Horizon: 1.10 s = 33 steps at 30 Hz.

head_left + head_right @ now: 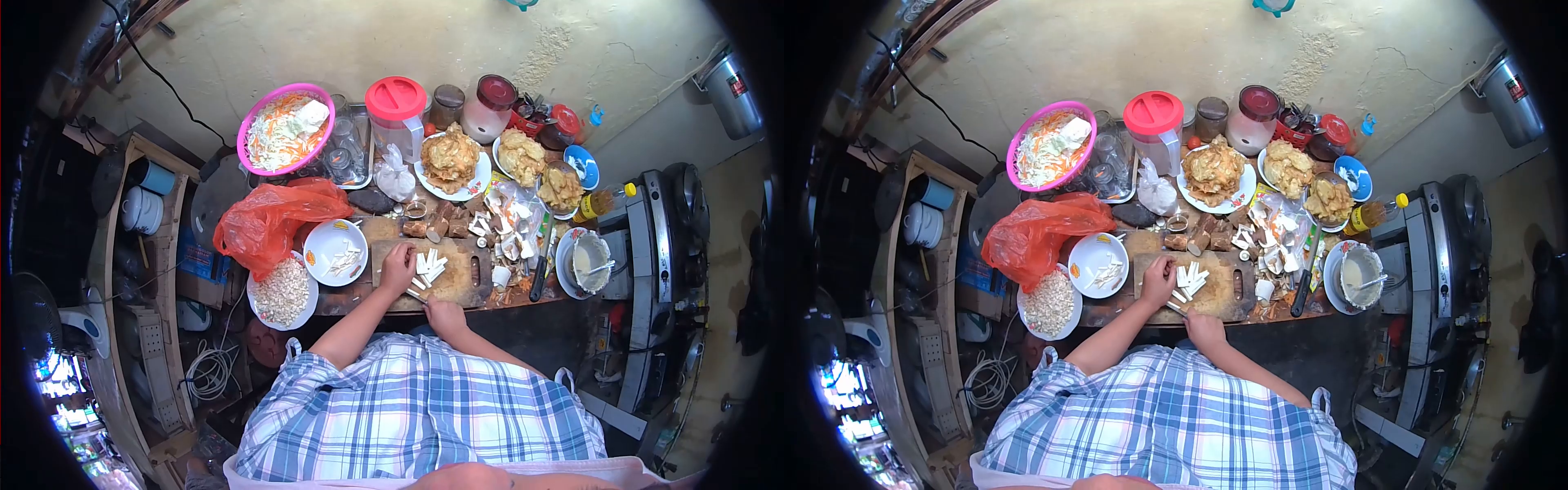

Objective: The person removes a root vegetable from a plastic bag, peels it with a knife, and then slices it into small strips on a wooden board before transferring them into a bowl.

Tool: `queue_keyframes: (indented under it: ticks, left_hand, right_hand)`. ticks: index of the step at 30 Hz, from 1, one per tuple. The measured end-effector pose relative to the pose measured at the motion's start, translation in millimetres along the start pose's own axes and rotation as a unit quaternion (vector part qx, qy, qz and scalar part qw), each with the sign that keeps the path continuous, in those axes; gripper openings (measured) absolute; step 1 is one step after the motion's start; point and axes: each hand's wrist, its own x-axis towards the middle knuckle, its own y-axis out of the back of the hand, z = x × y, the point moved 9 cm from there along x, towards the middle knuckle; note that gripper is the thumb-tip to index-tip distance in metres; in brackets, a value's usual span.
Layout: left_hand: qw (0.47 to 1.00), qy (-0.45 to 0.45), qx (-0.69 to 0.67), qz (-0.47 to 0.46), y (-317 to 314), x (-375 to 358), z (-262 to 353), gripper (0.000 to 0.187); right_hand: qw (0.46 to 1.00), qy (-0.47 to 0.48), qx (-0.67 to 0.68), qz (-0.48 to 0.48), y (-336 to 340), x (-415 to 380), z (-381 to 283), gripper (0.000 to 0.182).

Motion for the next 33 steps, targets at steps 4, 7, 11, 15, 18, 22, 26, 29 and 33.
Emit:
queue_keyframes:
  ticks: [4,7,11,15,18,22,26,29,33]
  left_hand:
    - [0.999,-0.023,0.016,0.017,0.2,-0.8,2.9,0.014]
    - [0.999,-0.034,0.037,0.018,-2.4,2.1,2.7,0.014]
    - [0.999,-0.026,0.04,0.023,-2.1,3.3,2.8,0.014]
    - [0.997,-0.065,0.037,0.015,-1.1,-2.6,7.9,0.012]
    - [0.997,-0.066,0.039,0.021,-1.9,-2.1,8.3,0.011]
    - [0.997,-0.055,0.05,0.021,-2.2,2.0,9.3,0.01]
    - [0.997,-0.055,0.043,0.016,-3.4,-2.8,5.0,0.01]
    - [0.995,-0.084,0.044,0.025,0.2,-3.8,9.2,0.012]
    - [1.0,-0.029,0.009,-0.004,-2.4,-2.4,0.5,0.018]
  right_hand:
    - [1.0,0.0,0.01,0.006,-2.2,2.5,2.3,0.022]
    - [1.0,0.01,0.019,0.019,-1.7,2.7,8.7,0.023]
    - [0.999,0.014,0.021,0.038,11.9,-8.2,12.3,0.028]
    - [0.999,0.03,0.003,0.042,4.5,-29.5,19.6,0.031]
    - [0.999,0.038,-0.001,0.029,-4.8,-27.3,23.8,0.031]
    - [0.998,0.041,0.017,0.04,-6.8,-23.6,27.6,0.029]
    - [0.998,0.044,0.014,0.038,-14.1,-26.7,25.8,0.029]
    - [0.998,0.035,-0.002,0.05,-13.2,-26.2,22.3,0.029]
    - [0.999,0.021,0.031,0.026,-5.6,-25.8,27.2,0.028]
